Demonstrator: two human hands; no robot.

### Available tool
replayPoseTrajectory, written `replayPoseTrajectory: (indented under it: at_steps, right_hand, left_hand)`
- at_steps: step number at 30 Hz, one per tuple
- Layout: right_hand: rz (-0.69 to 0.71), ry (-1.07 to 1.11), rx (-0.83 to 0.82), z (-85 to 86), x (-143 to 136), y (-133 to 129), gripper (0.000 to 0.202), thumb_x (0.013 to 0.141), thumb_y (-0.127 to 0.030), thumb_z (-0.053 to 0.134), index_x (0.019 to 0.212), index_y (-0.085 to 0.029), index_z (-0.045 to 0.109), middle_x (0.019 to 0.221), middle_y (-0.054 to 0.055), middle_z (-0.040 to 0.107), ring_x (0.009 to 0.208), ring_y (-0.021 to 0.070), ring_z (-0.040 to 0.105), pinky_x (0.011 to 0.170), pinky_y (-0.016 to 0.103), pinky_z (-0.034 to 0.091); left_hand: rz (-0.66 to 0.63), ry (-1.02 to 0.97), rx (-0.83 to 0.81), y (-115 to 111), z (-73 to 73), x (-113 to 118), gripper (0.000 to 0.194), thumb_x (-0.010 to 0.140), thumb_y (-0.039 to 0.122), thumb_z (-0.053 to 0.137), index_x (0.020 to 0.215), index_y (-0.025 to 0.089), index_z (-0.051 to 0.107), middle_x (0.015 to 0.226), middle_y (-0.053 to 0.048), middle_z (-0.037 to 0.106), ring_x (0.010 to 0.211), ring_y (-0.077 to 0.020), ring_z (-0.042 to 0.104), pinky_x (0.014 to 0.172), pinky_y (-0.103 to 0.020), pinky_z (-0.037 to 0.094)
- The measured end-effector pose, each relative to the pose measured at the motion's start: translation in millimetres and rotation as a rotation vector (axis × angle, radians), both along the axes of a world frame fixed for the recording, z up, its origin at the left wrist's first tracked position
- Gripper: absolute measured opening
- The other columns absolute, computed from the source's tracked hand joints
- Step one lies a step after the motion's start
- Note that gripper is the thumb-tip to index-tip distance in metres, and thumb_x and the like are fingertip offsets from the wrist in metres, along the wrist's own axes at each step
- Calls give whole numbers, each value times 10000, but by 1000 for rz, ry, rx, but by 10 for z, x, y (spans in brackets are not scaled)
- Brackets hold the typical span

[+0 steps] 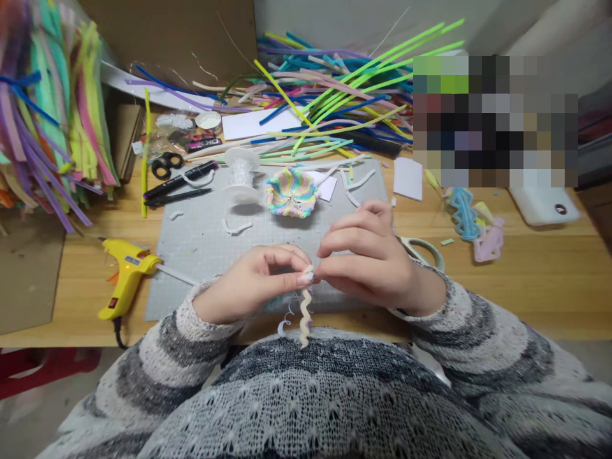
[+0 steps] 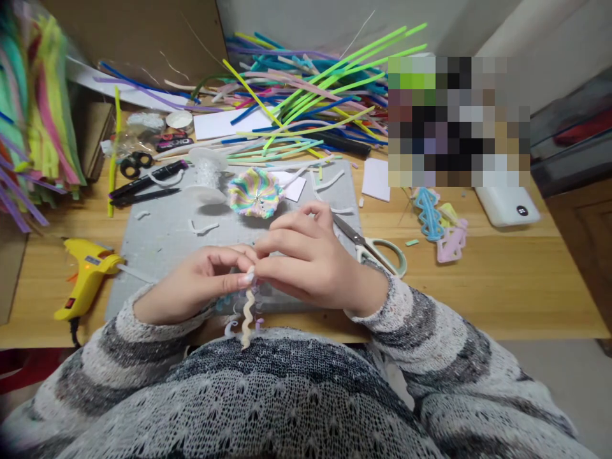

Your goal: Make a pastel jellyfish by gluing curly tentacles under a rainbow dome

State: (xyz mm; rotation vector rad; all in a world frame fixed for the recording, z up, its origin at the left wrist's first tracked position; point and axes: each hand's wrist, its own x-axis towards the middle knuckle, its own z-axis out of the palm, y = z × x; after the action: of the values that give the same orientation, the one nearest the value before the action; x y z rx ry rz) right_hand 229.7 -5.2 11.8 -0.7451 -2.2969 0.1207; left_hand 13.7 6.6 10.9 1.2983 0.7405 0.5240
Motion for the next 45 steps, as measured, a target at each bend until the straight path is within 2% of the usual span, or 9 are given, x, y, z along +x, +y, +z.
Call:
replayPoseTrajectory:
  at_steps: [4, 13, 18, 22, 34, 45]
  right_hand:
    - [-36, -6, 94, -22, -12, -4, 56, 925, -269, 563, 884, -277, 601, 861, -55, 699, 903, 151, 575, 882, 408, 292]
    - [-107, 32, 119, -85, -94, -36, 87, 852, -248, 603, 788, -249, 544, 798, -46, 674, 842, 155, 585, 833, 391, 312]
    - [-154, 50, 137, -89, -101, -55, 77, 845, -244, 619, 802, -252, 556, 788, -47, 674, 828, 157, 580, 854, 403, 297]
    - [-164, 55, 95, -91, -101, -61, 60, 856, -228, 611, 823, -255, 568, 815, -49, 675, 843, 153, 583, 868, 407, 287]
    - [-132, 48, 79, -158, -80, -43, 113, 844, -213, 642, 934, -256, 588, 907, -42, 682, 920, 165, 599, 881, 409, 300]
    - [-144, 48, 126, -217, -109, -35, 64, 861, -232, 617, 902, -259, 575, 878, -49, 700, 905, 150, 596, 891, 391, 293]
  left_hand:
    - [3, -1, 20, -3, -24, -8, 120, 812, 289, 699, 751, 185, 701, 835, -30, 643, 792, -140, 606, 778, -299, 499]
    - [15, 8, 68, -22, -9, 11, 161, 824, 306, 685, 724, 180, 674, 813, -34, 625, 782, -143, 588, 764, -309, 499]
    - [57, 64, 188, -28, -13, 8, 108, 830, 293, 669, 813, 189, 693, 888, -62, 658, 863, -172, 603, 834, -359, 499]
    - [76, 74, 270, -16, -14, 7, 124, 831, 290, 667, 770, 185, 692, 852, -62, 663, 835, -173, 608, 821, -362, 505]
    - [100, 55, 230, 9, -42, -8, 90, 797, 271, 708, 756, 192, 721, 856, -51, 669, 830, -163, 619, 813, -340, 512]
    - [74, 72, 257, 33, -40, 0, 103, 804, 249, 679, 729, 183, 703, 813, -39, 643, 793, -144, 588, 775, -311, 482]
